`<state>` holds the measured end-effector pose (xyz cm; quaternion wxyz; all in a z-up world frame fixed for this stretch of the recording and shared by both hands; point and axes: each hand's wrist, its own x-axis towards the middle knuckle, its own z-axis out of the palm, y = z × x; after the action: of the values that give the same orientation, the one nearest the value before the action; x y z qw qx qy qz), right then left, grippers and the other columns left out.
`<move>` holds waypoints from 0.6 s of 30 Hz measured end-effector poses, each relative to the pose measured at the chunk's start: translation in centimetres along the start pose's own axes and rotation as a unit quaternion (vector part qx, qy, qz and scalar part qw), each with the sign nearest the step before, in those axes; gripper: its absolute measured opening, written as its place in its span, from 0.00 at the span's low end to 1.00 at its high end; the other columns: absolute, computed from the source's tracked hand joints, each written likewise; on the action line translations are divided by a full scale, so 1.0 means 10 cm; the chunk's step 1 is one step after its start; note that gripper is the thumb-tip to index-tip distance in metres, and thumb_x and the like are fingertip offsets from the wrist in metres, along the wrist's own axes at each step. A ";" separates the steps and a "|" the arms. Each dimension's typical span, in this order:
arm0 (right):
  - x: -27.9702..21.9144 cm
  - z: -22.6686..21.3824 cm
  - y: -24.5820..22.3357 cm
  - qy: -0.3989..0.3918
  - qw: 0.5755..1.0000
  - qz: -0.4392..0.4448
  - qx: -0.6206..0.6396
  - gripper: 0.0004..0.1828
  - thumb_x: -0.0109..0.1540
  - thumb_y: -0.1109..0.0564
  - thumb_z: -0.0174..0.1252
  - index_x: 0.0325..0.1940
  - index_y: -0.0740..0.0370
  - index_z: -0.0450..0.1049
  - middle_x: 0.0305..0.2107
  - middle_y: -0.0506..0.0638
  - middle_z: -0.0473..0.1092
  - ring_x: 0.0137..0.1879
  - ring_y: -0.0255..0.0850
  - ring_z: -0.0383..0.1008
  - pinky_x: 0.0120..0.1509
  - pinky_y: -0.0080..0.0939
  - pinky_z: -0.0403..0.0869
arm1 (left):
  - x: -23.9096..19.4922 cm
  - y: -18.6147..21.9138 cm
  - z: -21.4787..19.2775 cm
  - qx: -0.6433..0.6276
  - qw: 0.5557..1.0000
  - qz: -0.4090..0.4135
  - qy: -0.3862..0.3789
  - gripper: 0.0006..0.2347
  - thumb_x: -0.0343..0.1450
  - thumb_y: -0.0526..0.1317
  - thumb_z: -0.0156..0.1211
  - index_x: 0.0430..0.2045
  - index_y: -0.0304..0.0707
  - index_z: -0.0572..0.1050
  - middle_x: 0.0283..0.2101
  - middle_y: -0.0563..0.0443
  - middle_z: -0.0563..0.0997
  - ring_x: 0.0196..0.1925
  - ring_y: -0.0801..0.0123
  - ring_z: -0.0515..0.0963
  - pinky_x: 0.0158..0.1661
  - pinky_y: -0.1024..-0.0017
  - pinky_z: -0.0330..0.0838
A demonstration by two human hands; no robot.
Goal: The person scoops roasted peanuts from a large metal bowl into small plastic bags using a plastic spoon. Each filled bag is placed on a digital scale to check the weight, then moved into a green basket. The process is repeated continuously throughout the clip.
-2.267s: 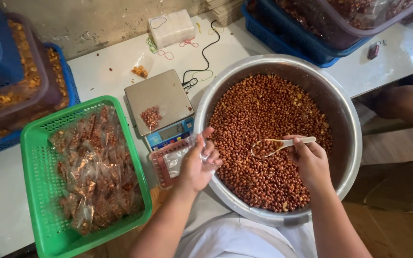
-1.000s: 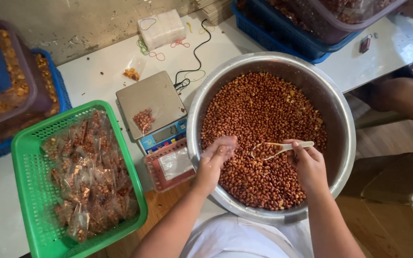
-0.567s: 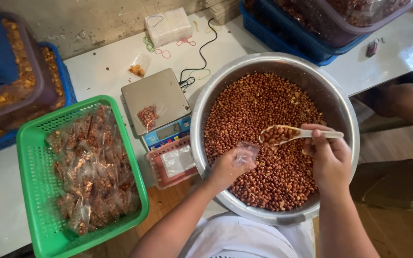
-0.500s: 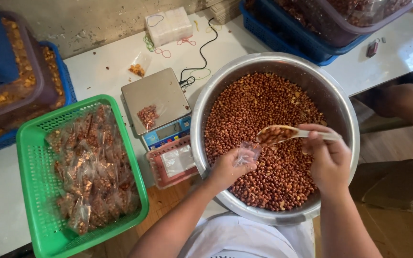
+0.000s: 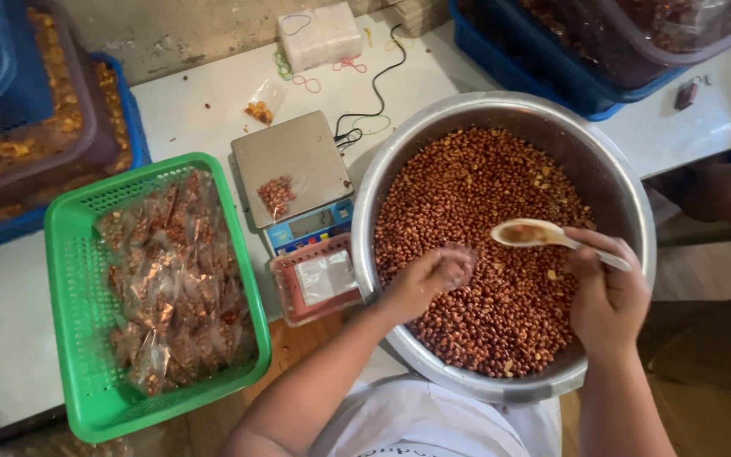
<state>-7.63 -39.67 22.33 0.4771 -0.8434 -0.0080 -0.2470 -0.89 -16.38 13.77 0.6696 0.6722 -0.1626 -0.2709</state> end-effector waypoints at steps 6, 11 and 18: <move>-0.43 -0.06 0.54 0.034 0.986 0.163 -0.008 0.11 0.79 0.60 0.49 0.59 0.62 0.76 0.34 0.49 0.71 0.38 0.34 0.68 0.45 0.33 0.66 | 0.31 0.05 -1.31 -0.006 0.933 0.203 0.297 0.11 0.78 0.44 0.45 0.39 0.43 0.77 0.45 0.50 0.82 0.48 0.62 0.81 0.51 0.65 0.75; -0.67 -0.05 0.79 0.036 0.971 0.232 0.047 0.12 0.78 0.55 0.49 0.58 0.61 0.76 0.29 0.45 0.67 0.35 0.31 0.64 0.44 0.30 0.64 | 0.42 -0.38 -2.57 0.327 0.817 0.101 0.464 0.05 0.72 0.38 0.61 0.36 0.51 0.83 0.41 0.56 0.83 0.41 0.66 0.81 0.44 0.67 0.73; -0.67 0.05 0.65 0.019 0.957 0.286 -0.044 0.12 0.77 0.54 0.50 0.58 0.56 0.78 0.29 0.46 0.70 0.30 0.33 0.62 0.32 0.34 0.59 | 0.00 -0.72 -2.02 0.426 0.735 0.066 0.523 0.20 0.64 0.46 0.75 0.45 0.47 0.75 0.56 0.46 0.75 0.59 0.51 0.74 0.49 0.57 0.77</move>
<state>-11.73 -41.32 14.11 0.4902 -0.8257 0.2538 -0.1163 9.86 0.40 5.80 0.3084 0.9106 0.0711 0.2657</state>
